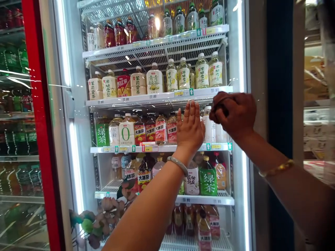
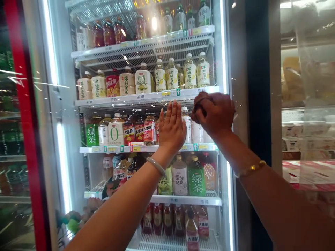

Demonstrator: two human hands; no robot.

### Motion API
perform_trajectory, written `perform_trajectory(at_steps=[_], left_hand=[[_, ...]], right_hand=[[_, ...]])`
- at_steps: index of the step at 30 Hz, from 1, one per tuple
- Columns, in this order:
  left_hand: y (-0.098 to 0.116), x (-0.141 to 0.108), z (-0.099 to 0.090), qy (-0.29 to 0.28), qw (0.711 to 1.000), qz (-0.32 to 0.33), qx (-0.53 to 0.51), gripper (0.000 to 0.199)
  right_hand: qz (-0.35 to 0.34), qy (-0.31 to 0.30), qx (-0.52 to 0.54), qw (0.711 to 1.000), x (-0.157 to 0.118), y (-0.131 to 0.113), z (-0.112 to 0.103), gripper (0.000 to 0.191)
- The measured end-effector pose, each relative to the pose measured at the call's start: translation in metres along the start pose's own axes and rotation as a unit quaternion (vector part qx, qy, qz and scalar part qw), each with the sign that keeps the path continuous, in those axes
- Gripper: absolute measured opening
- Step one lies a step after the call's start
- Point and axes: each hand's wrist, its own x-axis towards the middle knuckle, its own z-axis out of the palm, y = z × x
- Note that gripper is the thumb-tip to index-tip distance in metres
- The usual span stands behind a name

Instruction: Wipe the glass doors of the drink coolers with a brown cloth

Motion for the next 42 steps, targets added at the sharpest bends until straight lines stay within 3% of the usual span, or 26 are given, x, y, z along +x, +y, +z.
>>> perform_trajectory(at_steps=[4,7,9,11,13,16,19,22,25,27,32,34,36,37,40,41,42], left_hand=[[-0.002,-0.001,0.001,-0.005,1.000,0.001,-0.004,0.069],[-0.003,-0.001,0.000,-0.007,1.000,0.001,-0.001,0.066],[-0.002,-0.001,-0.001,-0.001,1.000,0.000,-0.002,0.064],[-0.001,-0.002,-0.001,0.003,1.000,0.003,-0.004,0.063],[-0.001,-0.003,-0.001,0.003,1.000,0.007,-0.004,0.063],[-0.002,-0.005,0.000,0.001,1.000,0.007,-0.006,0.065],[-0.003,-0.006,0.001,-0.004,1.000,0.009,-0.008,0.066],[-0.002,-0.005,0.001,-0.002,1.000,0.003,-0.010,0.065],[-0.001,-0.005,-0.001,0.001,1.000,0.004,-0.005,0.063],[-0.001,-0.006,-0.004,0.008,1.000,0.014,-0.007,0.064],[-0.008,-0.011,-0.015,0.051,0.991,0.105,-0.069,0.063],[-0.012,-0.011,-0.018,0.067,0.984,0.124,-0.105,0.064],[-0.016,-0.011,-0.019,0.081,0.980,0.126,-0.130,0.069],[-0.018,-0.010,-0.020,0.090,0.978,0.127,-0.135,0.074],[-0.021,-0.010,-0.020,0.108,0.978,0.134,-0.119,0.084],[-0.021,-0.010,-0.020,0.109,0.979,0.134,-0.108,0.082],[-0.020,-0.010,-0.019,0.107,0.981,0.134,-0.094,0.076]], right_hand=[[-0.085,0.002,0.007,0.996,-0.037,-0.024,-0.009,0.014],[-0.154,-0.027,0.025,0.987,-0.019,-0.024,-0.003,0.016],[-0.148,-0.050,0.028,0.987,0.000,-0.013,0.002,0.021],[-0.095,-0.038,0.016,0.995,0.007,-0.004,0.004,0.025],[-0.052,-0.001,-0.002,0.999,-0.004,-0.005,0.001,0.022],[-0.044,0.029,-0.003,0.999,-0.032,-0.020,-0.006,0.015],[-0.088,-0.013,0.017,0.996,-0.035,-0.031,-0.006,0.015],[-0.112,-0.082,0.023,0.990,-0.005,-0.023,0.003,0.023],[-0.036,-0.067,0.011,0.997,0.019,-0.012,0.012,0.026],[0.012,-0.034,0.006,0.999,0.017,-0.014,0.014,0.025],[0.188,-0.005,0.073,0.979,-0.004,-0.059,0.013,0.033],[0.247,-0.032,0.163,0.955,-0.004,-0.081,0.010,0.046],[0.268,-0.075,0.316,0.907,0.000,-0.100,0.000,0.060],[0.275,-0.099,0.410,0.864,0.001,-0.106,-0.009,0.065],[0.314,-0.176,0.637,0.682,0.000,-0.109,-0.040,0.067],[0.329,-0.206,0.666,0.637,-0.001,-0.103,-0.050,0.064],[0.344,-0.237,0.667,0.617,-0.001,-0.095,-0.057,0.060]])
